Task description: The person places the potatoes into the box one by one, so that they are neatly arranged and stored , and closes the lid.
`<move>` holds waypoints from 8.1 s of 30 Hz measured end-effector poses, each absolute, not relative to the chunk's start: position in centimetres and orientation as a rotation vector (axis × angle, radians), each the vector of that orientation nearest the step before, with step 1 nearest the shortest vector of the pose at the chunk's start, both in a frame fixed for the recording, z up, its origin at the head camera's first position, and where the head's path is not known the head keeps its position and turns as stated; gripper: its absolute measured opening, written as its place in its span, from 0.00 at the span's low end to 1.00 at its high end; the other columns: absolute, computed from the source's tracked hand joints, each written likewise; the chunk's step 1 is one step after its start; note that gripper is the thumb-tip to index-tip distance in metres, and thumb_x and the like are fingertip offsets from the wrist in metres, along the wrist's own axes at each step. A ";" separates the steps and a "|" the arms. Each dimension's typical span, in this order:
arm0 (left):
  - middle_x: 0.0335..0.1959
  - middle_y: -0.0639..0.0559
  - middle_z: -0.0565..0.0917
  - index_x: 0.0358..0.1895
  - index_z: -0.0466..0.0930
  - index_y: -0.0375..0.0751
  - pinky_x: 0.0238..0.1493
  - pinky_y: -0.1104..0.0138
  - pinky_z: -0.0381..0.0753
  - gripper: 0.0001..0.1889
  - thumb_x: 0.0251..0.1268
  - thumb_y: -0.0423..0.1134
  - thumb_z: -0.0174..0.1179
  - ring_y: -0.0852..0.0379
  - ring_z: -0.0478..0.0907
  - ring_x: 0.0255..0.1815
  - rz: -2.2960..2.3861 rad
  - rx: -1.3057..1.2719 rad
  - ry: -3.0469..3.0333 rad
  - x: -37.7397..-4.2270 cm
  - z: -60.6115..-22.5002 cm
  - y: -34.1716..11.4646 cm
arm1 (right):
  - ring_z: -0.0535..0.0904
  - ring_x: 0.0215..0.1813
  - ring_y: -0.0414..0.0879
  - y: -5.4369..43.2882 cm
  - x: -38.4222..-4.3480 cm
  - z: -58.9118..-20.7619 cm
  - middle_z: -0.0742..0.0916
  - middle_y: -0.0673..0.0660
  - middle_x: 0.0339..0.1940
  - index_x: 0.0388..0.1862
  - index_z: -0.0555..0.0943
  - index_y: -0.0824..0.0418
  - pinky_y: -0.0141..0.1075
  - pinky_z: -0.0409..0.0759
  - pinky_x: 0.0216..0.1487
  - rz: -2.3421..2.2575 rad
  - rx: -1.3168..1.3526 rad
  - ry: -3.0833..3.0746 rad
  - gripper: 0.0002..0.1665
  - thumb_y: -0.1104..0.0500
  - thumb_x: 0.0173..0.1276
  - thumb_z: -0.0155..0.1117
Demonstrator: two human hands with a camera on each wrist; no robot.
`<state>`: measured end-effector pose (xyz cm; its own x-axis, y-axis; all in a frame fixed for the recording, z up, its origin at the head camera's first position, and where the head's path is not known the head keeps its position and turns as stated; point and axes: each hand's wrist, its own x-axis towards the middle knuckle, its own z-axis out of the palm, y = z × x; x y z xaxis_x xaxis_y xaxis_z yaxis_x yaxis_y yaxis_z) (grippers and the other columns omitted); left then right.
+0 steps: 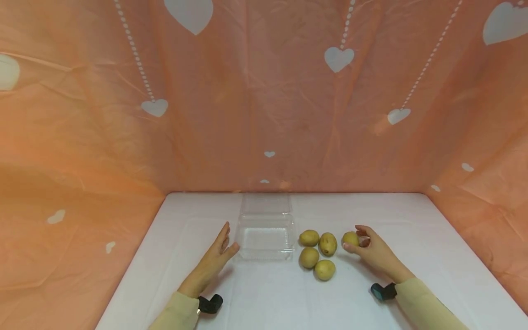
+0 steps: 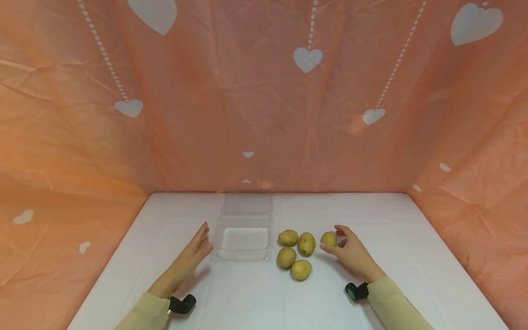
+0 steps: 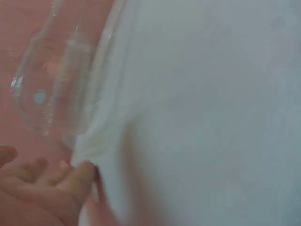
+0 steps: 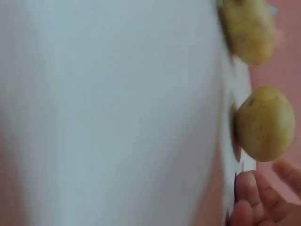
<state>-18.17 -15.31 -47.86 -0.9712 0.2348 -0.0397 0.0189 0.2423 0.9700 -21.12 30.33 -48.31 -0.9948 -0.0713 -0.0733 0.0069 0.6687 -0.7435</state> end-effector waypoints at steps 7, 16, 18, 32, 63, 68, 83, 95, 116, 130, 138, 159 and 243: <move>0.77 0.38 0.49 0.78 0.39 0.43 0.72 0.46 0.48 0.40 0.73 0.42 0.54 0.42 0.47 0.76 2.023 0.211 2.137 -18.7 -49.6 -14.8 | 0.69 0.53 0.52 30.9 -21.1 -48.4 0.72 0.64 0.62 0.73 0.58 0.64 0.34 0.75 0.41 -1.466 0.056 2.549 0.51 0.43 0.60 0.70; 0.77 0.38 0.45 0.78 0.38 0.46 0.73 0.50 0.46 0.38 0.74 0.42 0.50 0.44 0.44 0.76 2.113 0.183 1.879 -19.6 -50.5 -14.9 | 0.65 0.51 0.50 31.2 -21.0 -48.8 0.69 0.63 0.61 0.74 0.56 0.63 0.32 0.72 0.40 -1.558 0.027 2.455 0.50 0.48 0.61 0.71; 0.77 0.38 0.46 0.78 0.39 0.46 0.73 0.51 0.46 0.37 0.74 0.42 0.50 0.44 0.44 0.76 2.105 0.171 1.880 -19.7 -50.6 -14.9 | 0.64 0.52 0.51 31.1 -21.1 -48.9 0.69 0.62 0.63 0.73 0.57 0.62 0.33 0.72 0.41 -1.568 0.034 2.454 0.49 0.48 0.61 0.71; 0.76 0.36 0.50 0.78 0.42 0.42 0.73 0.51 0.45 0.37 0.74 0.40 0.52 0.44 0.45 0.76 2.095 0.150 1.924 -19.7 -50.9 -14.6 | 0.65 0.50 0.51 30.5 -20.6 -49.4 0.70 0.63 0.52 0.68 0.62 0.63 0.32 0.76 0.38 -1.643 0.089 2.478 0.44 0.52 0.59 0.74; 0.75 0.34 0.52 0.77 0.44 0.39 0.73 0.50 0.47 0.35 0.75 0.39 0.51 0.42 0.46 0.76 2.059 0.173 1.984 -19.6 -50.6 -14.5 | 0.70 0.51 0.50 30.4 -20.7 -50.0 0.78 0.59 0.53 0.67 0.70 0.60 0.38 0.71 0.48 -1.437 0.051 2.772 0.43 0.39 0.60 0.69; 0.75 0.34 0.52 0.77 0.44 0.39 0.73 0.50 0.47 0.35 0.75 0.41 0.51 0.42 0.46 0.76 2.038 0.175 1.990 -19.6 -50.5 -14.4 | 0.72 0.48 0.48 30.4 -20.7 -49.2 0.79 0.60 0.52 0.67 0.70 0.63 0.32 0.75 0.40 -1.536 0.070 2.716 0.42 0.41 0.61 0.69; 0.75 0.34 0.52 0.77 0.45 0.39 0.72 0.50 0.48 0.35 0.74 0.41 0.51 0.42 0.46 0.76 2.041 0.156 1.995 -19.3 -50.9 -15.1 | 0.80 0.51 0.49 23.5 -22.1 -44.1 0.78 0.63 0.55 0.63 0.71 0.63 0.33 0.79 0.49 -1.805 -0.203 2.484 0.36 0.49 0.61 0.72; 0.74 0.35 0.56 0.77 0.48 0.44 0.71 0.50 0.52 0.34 0.74 0.40 0.52 0.43 0.51 0.75 2.027 0.157 2.071 -19.5 -50.5 -14.8 | 0.82 0.47 0.48 14.6 -22.8 -42.3 0.78 0.60 0.54 0.60 0.73 0.61 0.36 0.80 0.40 -1.876 -0.332 2.277 0.31 0.58 0.59 0.73; 0.70 0.35 0.64 0.76 0.52 0.39 0.62 0.60 0.68 0.35 0.68 0.33 0.55 0.44 0.63 0.70 2.002 0.178 2.264 -19.3 -49.7 -14.0 | 0.78 0.37 0.48 6.4 -24.6 -45.2 0.83 0.57 0.35 0.45 0.76 0.63 0.38 0.78 0.37 -1.372 -0.337 2.697 0.24 0.56 0.52 0.75; 0.72 0.36 0.62 0.76 0.52 0.42 0.67 0.52 0.63 0.37 0.66 0.31 0.56 0.41 0.60 0.71 1.985 0.158 2.265 -19.5 -49.8 -13.7 | 0.77 0.33 0.45 6.3 -24.7 -45.1 0.85 0.54 0.31 0.41 0.82 0.66 0.38 0.78 0.38 -1.174 -0.354 2.788 0.20 0.56 0.51 0.75; 0.72 0.36 0.63 0.76 0.52 0.42 0.66 0.52 0.64 0.36 0.67 0.32 0.56 0.42 0.60 0.71 1.963 0.260 2.246 -19.5 -49.6 -14.0 | 0.77 0.35 0.45 4.9 -25.0 -45.4 0.85 0.56 0.35 0.40 0.83 0.68 0.39 0.79 0.39 -1.236 -0.250 2.725 0.21 0.54 0.54 0.77; 0.72 0.34 0.60 0.78 0.48 0.48 0.69 0.50 0.60 0.38 0.69 0.36 0.57 0.41 0.55 0.73 2.036 0.198 2.063 -19.7 -50.6 -14.5 | 0.80 0.35 0.44 4.7 -24.8 -45.7 0.85 0.54 0.31 0.48 0.79 0.70 0.39 0.79 0.37 -1.170 -0.318 2.658 0.25 0.52 0.60 0.72; 0.75 0.32 0.53 0.78 0.46 0.45 0.71 0.50 0.54 0.39 0.69 0.40 0.58 0.40 0.48 0.75 2.076 0.229 1.917 -19.5 -50.8 -14.4 | 0.74 0.38 0.44 20.9 -13.7 -49.6 0.81 0.54 0.36 0.44 0.73 0.67 0.35 0.74 0.40 -1.229 0.150 2.875 0.37 0.43 0.47 0.79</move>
